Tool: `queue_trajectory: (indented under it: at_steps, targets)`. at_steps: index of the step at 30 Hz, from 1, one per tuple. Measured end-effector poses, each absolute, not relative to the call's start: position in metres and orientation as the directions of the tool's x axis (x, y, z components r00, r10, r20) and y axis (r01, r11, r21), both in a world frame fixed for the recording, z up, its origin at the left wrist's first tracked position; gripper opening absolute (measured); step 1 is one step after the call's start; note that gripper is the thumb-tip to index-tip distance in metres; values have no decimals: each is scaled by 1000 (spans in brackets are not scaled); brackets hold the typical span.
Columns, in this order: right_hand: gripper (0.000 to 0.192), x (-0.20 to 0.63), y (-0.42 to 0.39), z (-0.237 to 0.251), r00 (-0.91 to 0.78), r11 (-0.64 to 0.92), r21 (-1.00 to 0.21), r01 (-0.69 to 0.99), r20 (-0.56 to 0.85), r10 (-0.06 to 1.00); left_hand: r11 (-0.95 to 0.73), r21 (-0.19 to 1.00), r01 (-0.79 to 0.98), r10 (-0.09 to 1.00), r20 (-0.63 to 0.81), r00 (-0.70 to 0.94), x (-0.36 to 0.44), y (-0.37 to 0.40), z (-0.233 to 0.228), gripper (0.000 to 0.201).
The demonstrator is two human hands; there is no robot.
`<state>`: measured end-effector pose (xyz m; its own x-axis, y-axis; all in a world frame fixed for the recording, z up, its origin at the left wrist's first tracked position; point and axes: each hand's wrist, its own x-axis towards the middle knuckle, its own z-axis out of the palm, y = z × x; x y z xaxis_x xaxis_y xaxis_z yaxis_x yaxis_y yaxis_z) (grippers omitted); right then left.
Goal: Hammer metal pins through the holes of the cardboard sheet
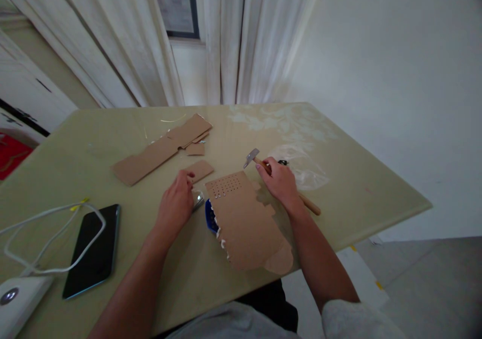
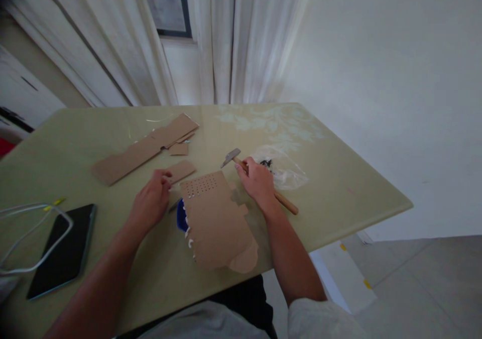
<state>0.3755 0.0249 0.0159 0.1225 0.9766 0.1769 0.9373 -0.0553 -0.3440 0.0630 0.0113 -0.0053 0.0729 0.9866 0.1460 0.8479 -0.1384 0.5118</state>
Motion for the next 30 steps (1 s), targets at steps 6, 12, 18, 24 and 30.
queue_trajectory:
  at_steps: [6, 12, 18, 24, 30]
  targets:
    - [40, 374, 25, 17, 108, -53, -324, 944, 154, 982, -238, 742, 627, 957, 288, 22, 69, 17, -3, 31]
    - [41, 375, 24, 16, 98, -45, -322, 946, 151, 984, -177, 833, 524, 958, 269, -104, 75, 13, 3, 32]
    - [41, 375, 25, 17, 105, -56, -319, 946, 139, 985, -228, 879, 419, 966, 258, -17, 84, 1, 17, 48]
    - [41, 375, 25, 17, 106, -54, -326, 944, 144, 984, -206, 885, 418, 978, 174, 112, 86, -1, 8, 67]
    - [41, 375, 25, 16, 107, -51, -323, 945, 159, 982, -135, 915, 381, 989, 103, 105, 91, -2, 2, 73]
